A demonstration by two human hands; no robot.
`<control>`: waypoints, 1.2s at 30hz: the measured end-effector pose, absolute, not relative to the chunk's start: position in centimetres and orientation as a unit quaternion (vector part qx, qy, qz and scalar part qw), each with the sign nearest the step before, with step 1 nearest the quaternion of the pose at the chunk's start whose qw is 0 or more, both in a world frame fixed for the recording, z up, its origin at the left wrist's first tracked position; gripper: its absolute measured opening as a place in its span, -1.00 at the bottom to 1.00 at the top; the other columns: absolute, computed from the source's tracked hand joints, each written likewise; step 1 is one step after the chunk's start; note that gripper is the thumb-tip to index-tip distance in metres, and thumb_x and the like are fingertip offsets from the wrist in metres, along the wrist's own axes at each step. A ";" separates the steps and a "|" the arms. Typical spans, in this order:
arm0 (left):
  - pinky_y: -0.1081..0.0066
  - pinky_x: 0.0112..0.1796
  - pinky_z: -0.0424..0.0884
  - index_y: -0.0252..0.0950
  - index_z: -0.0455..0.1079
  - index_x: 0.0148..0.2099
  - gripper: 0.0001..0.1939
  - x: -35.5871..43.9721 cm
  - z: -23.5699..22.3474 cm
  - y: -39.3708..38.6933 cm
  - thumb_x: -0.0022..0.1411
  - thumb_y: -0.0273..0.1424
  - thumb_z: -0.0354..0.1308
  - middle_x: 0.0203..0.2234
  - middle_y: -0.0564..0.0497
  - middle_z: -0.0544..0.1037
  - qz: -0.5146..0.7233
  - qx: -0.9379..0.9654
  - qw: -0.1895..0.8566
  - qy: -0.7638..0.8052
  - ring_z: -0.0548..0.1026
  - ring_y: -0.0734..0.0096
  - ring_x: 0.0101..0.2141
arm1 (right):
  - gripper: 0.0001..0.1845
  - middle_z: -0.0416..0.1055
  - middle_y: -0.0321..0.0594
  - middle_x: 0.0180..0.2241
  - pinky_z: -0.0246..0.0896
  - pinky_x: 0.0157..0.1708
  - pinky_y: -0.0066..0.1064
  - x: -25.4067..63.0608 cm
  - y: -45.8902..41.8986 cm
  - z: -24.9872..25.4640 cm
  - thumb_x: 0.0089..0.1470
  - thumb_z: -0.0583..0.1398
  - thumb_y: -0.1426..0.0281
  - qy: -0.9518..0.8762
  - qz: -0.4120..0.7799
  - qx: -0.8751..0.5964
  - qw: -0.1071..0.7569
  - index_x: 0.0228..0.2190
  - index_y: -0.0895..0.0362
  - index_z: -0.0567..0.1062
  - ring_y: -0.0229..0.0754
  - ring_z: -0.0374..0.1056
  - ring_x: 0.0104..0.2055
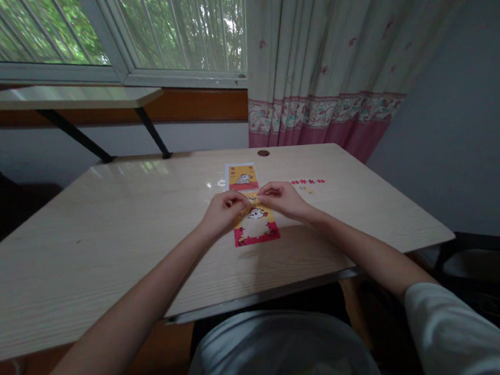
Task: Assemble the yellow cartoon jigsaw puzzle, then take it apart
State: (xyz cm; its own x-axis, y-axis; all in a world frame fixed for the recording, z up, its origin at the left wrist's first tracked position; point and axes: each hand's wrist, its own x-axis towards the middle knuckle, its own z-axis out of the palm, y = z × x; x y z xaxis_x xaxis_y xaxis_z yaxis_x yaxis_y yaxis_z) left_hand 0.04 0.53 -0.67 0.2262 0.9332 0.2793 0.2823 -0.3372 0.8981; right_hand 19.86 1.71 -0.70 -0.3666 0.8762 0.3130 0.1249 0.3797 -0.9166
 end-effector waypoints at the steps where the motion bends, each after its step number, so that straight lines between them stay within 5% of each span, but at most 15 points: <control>1: 0.37 -0.34 0.32 -0.31 0.48 -0.46 -0.86 0.1 -0.7 0.6 -0.03 -0.34 0.18 -0.52 0.00 0.52 0.449 0.674 0.395 0.435 0.42 0.39 -0.44 | -0.76 0.46 -0.26 -0.44 0.20 -0.41 -0.44 20.0 1.6 -0.5 -0.07 0.27 0.24 -0.727 0.386 -0.361 0.438 -0.40 0.16 0.50 -0.31 0.31 -0.43; 7: 0.37 -0.30 0.33 -0.31 0.45 -0.54 -0.94 0.3 -0.2 0.5 -0.11 -0.43 0.16 -0.57 0.03 0.50 0.453 0.642 0.446 0.428 0.42 0.42 -0.45 | -0.83 0.49 -0.20 -0.36 0.21 -0.29 -0.38 20.8 1.0 0.5 0.04 0.21 0.29 -0.807 0.184 -0.356 0.434 -0.35 0.12 0.54 -0.25 0.34 -0.33; 16: 0.37 -0.32 0.31 -0.32 0.46 -0.53 -0.87 0.3 -0.6 0.5 -0.14 -0.35 0.22 -0.57 0.03 0.51 0.444 0.636 0.468 0.423 0.42 0.40 -0.47 | -0.81 0.47 -0.20 -0.42 0.16 -0.24 -0.34 21.4 1.0 0.9 0.12 0.14 0.28 -0.874 0.051 -0.297 0.381 -0.38 0.11 0.51 -0.21 0.33 -0.32; 25: 0.36 -0.30 0.32 -0.33 0.50 -0.42 -0.82 0.0 -0.7 0.6 -0.04 -0.29 0.23 -0.48 -0.03 0.55 0.418 0.674 0.449 0.411 0.43 0.40 -0.43 | -0.83 0.44 -0.20 -0.43 0.14 -0.26 -0.35 21.7 0.8 1.4 0.14 0.11 0.34 -0.883 0.016 -0.278 0.377 -0.39 0.14 0.46 -0.22 0.30 -0.34; 29: 0.37 -0.34 0.31 -0.31 0.51 -0.35 -0.82 -0.7 -0.4 0.6 0.06 -0.32 0.16 -0.45 -0.04 0.55 0.391 0.718 0.365 0.446 0.42 0.39 -0.43 | -0.85 0.43 -0.20 -0.44 0.13 -0.26 -0.36 22.0 1.1 1.4 0.11 0.13 0.35 -0.879 0.026 -0.279 0.386 -0.39 0.15 0.47 -0.23 0.30 -0.35; 36: 0.28 -0.15 0.31 -0.28 0.53 -0.29 -0.77 -1.7 0.4 0.1 0.05 -0.52 0.06 -0.36 -0.06 0.52 0.292 0.861 0.181 0.374 0.41 0.28 -0.25 | -0.90 0.42 -0.25 -0.47 0.10 -0.38 -0.49 22.1 1.2 0.9 0.01 0.18 0.41 -0.908 0.144 -0.317 0.233 -0.43 0.18 0.49 -0.30 0.28 -0.42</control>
